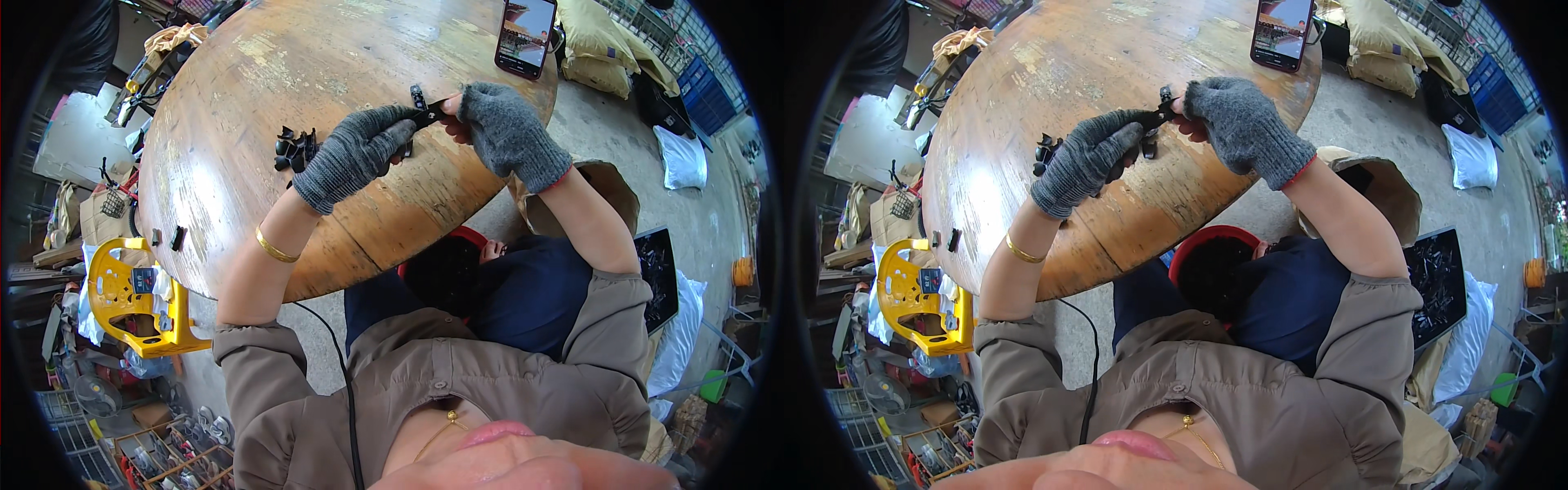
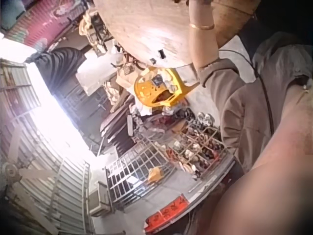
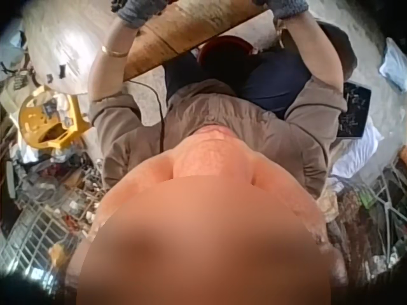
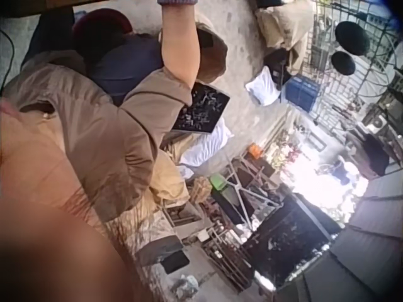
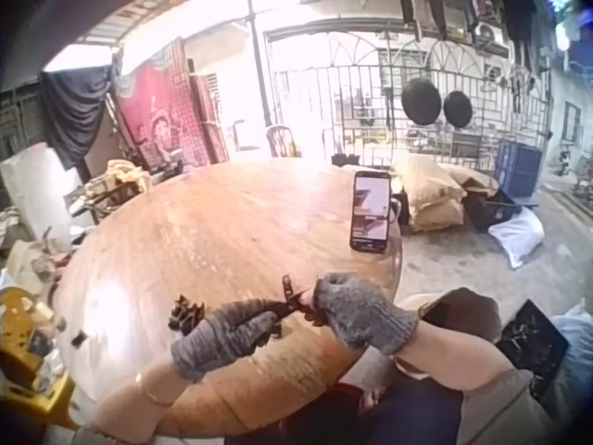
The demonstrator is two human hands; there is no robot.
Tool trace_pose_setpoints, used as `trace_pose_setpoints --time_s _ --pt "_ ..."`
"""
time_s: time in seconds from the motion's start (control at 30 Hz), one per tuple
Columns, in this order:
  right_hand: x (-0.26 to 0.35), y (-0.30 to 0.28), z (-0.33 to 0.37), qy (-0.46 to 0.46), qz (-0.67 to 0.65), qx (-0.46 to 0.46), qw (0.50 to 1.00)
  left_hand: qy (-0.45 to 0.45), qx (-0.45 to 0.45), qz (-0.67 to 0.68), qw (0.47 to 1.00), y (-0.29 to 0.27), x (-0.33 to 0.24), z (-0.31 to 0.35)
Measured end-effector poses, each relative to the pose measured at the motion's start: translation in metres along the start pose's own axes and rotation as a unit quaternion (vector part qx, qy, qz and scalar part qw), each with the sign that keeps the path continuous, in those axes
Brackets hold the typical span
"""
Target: Manually assemble black plastic mechanical links or chain components at a table.
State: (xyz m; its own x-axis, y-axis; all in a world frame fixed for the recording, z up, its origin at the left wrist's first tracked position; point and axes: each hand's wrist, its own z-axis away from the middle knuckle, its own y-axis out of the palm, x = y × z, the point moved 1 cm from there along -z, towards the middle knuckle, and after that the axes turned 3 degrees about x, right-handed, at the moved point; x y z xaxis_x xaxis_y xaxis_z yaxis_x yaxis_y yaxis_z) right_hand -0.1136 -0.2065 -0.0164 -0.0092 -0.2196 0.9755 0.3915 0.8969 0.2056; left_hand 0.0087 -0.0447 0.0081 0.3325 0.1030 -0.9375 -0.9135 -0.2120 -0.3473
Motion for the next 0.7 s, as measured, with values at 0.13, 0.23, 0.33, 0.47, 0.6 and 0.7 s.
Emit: trace_pose_setpoints --time_s 0.13,0.23,0.33,0.47,0.6,0.7 --pt "0.0101 0.0107 0.0082 -0.007 0.038 -0.014 0.999 0.006 -0.038 -0.005 0.999 0.003 0.0014 -0.0005" --pt "0.0111 0.0104 0.0077 -0.005 0.005 -0.018 1.0 0.028 -0.053 0.005 0.998 0.0028 -0.0025 -0.0008" --pt "0.0057 0.0079 0.0065 0.019 -0.059 -0.016 0.998 0.021 -0.044 0.01 0.999 0.0025 -0.0019 -0.0008" --pt "0.0061 0.0069 0.0077 0.004 -0.035 -0.006 0.999 0.034 -0.048 -0.036 0.998 0.001 0.0014 -0.0015" --pt "0.0065 0.0058 0.008 0.004 -0.047 0.012 0.999 0.064 -0.052 -0.051 0.995 0.0015 -0.001 -0.0001" --pt "0.0032 0.0067 0.0072 0.03 -0.076 0.008 0.997 0.054 -0.017 -0.047 0.997 -0.0032 0.0011 -0.0021"
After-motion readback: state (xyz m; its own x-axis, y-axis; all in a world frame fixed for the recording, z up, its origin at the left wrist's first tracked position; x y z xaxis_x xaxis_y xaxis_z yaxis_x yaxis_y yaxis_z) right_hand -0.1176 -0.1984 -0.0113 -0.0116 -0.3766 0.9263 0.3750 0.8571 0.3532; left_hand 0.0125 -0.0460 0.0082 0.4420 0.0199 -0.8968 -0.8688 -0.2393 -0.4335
